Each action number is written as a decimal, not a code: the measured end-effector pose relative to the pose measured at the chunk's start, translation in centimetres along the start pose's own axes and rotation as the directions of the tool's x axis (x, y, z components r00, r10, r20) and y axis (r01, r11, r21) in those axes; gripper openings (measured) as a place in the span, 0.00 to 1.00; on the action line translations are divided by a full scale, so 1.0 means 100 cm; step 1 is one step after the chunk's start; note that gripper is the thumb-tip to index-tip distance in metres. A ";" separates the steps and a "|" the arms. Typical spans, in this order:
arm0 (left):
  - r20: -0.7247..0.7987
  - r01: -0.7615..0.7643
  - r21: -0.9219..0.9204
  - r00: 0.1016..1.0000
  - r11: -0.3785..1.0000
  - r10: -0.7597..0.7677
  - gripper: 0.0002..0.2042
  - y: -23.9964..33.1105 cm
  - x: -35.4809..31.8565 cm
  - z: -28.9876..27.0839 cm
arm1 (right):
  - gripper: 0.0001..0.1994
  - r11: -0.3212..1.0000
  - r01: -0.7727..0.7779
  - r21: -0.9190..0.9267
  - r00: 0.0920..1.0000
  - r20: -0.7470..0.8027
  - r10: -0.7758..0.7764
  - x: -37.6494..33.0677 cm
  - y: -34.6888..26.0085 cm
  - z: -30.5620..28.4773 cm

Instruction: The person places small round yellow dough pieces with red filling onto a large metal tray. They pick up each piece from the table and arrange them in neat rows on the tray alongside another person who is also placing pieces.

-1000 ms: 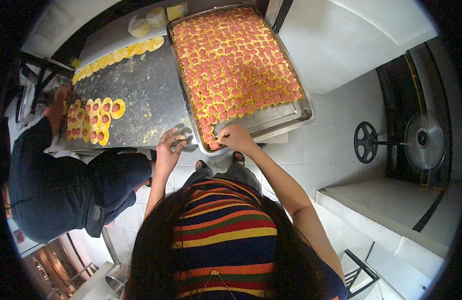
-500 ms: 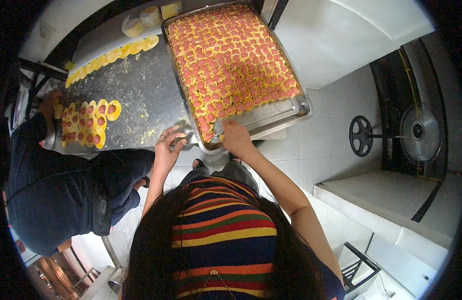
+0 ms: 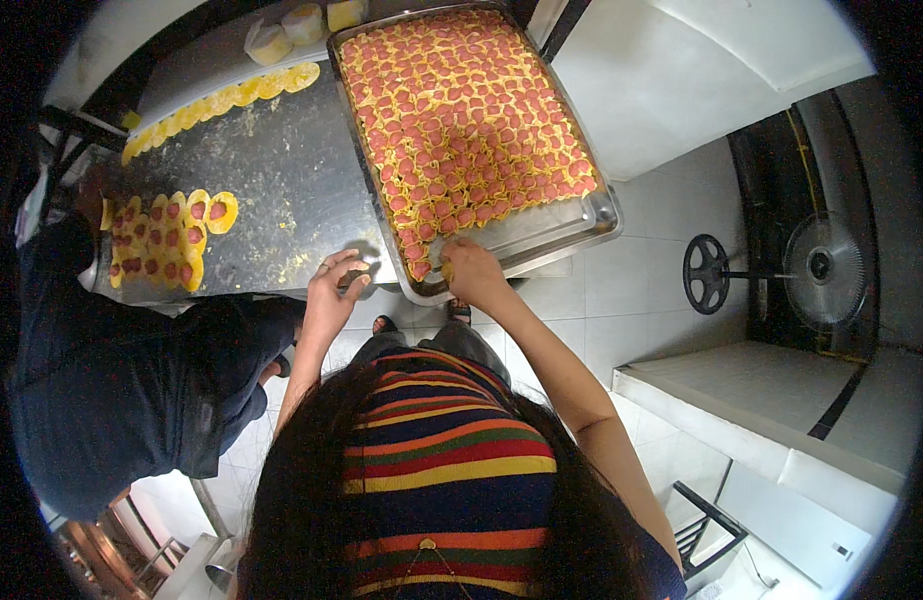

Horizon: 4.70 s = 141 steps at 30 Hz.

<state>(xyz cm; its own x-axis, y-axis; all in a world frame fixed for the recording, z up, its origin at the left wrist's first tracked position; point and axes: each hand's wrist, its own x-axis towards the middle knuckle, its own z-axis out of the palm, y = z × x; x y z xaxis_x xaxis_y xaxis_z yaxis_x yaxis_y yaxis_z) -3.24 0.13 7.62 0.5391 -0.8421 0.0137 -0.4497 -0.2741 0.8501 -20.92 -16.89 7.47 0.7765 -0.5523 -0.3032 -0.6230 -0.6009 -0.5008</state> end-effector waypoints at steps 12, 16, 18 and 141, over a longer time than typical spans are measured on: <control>0.011 -0.006 -0.027 1.000 1.000 0.007 0.10 -0.004 0.001 -0.006 | 0.18 0.965 0.213 0.155 0.976 -0.082 -0.203 -0.007 -0.013 -0.001; 0.011 0.018 -0.036 1.000 0.999 -0.018 0.10 -0.004 0.001 -0.004 | 0.18 0.936 0.294 0.193 0.940 -0.236 -0.246 -0.009 -0.008 0.005; 0.011 0.005 -0.018 1.000 1.000 -0.005 0.10 -0.004 0.001 -0.004 | 0.16 0.945 0.247 0.212 0.959 -0.196 -0.206 -0.009 -0.005 0.004; 0.005 0.108 0.050 0.994 0.993 -0.108 0.10 0.003 -0.014 0.020 | 0.09 0.952 0.111 0.285 0.970 0.176 -0.166 0.011 0.030 0.021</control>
<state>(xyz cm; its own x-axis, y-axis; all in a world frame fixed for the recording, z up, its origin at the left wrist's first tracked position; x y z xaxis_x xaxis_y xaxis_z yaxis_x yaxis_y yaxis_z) -5.55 0.26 6.83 0.5807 -0.8101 -0.0810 -0.4239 -0.3859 0.8194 -21.80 -18.08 3.90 0.8733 -0.3351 -0.3536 -0.4801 -0.4685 -0.7416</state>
